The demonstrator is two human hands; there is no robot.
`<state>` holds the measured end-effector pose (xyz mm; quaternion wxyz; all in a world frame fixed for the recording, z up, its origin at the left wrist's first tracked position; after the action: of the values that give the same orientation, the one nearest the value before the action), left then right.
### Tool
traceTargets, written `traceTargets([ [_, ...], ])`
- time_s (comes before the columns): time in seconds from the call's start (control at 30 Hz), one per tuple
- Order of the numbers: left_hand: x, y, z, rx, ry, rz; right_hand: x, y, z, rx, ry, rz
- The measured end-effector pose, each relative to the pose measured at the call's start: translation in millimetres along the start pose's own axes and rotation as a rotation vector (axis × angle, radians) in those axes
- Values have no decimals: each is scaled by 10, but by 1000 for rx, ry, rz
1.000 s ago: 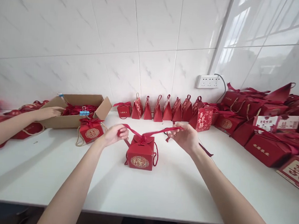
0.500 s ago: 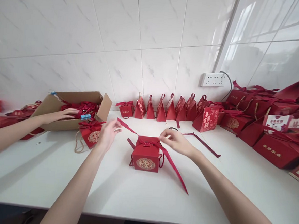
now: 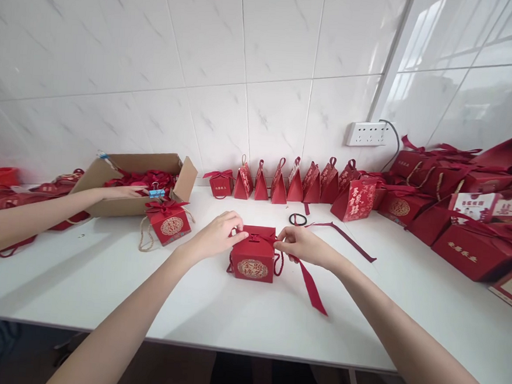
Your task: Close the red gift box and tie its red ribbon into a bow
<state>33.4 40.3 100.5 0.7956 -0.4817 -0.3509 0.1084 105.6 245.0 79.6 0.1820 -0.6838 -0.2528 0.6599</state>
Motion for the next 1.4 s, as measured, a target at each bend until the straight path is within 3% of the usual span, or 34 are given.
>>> traceTargets([
  [0.17, -146, -15, -42, -67, -284, -285, 128, 5, -35, -147, 6, 261],
  [0.33, -240, -10, -107, -301, -454, -602, 193, 129, -35, -82, -13, 516],
  [0.47, -313, 19, -135, -222, -465, -800, 201, 147, -34, -88, -57, 499],
  [0.6, -382, 138, -153, -196, -471, -807, 215, 80, -34, -86, -14, 380],
  [0.67, -408, 28, -167, -154, -485, -764, 225, 40, -58, -77, 13, 346],
  [0.73, -420, -347, -186, 35, -476, -787, 244, 3, -101, -72, 13, 314],
  [0.8, -386, -960, -218, 409, -369, -980, 279, -24, -148, -84, 14, 285],
  [0.87, -282, -1574, -237, 673, -229, -1028, 318, -39, -173, -103, 12, 268],
  [0.9, -224, -1821, -253, 982, -103, -1093, 331, -40, -174, -105, 6, 266],
  [0.93, -161, -1958, -249, 1207, 28, -1153, 335, -36, -167, -102, 1, 266],
  [0.97, -109, -1966, -212, 1312, 61, -1199, 331, -25, -154, -94, 4, 275],
  [1.03, -24, -1635, -53, 1055, -51, -1173, 294, 19, -125, -66, 34, 321],
  [1.07, -2, -1337, 16, 878, -127, -1143, 264, 49, -112, -51, 54, 351],
  [1.13, 16, -636, 90, 368, -239, -776, 195, 115, -96, -32, 81, 402],
  [1.17, 0, -316, 81, 203, -237, -629, 164, 147, -93, -28, 84, 410],
  [1.23, -94, 151, 11, 41, -324, -500, 127, 197, -100, -21, 77, 388],
  [1.3, -198, 367, -70, -59, -400, -480, 133, 222, -117, -13, 46, 366],
  [1.4, -264, 389, -152, -164, -405, -530, 194, 220, -150, -56, -40, 419],
])
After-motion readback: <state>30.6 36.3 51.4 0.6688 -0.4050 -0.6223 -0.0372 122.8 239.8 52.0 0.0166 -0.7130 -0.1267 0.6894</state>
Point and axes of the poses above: each hand's wrist, its own z-axis towards the middle knuckle, its own y-axis out of the palm, x = y × z, the point moved 2 cm from there along z, towards the middle knuckle, and after that the axes turned 1 degree about x, right-handed, at the moved point
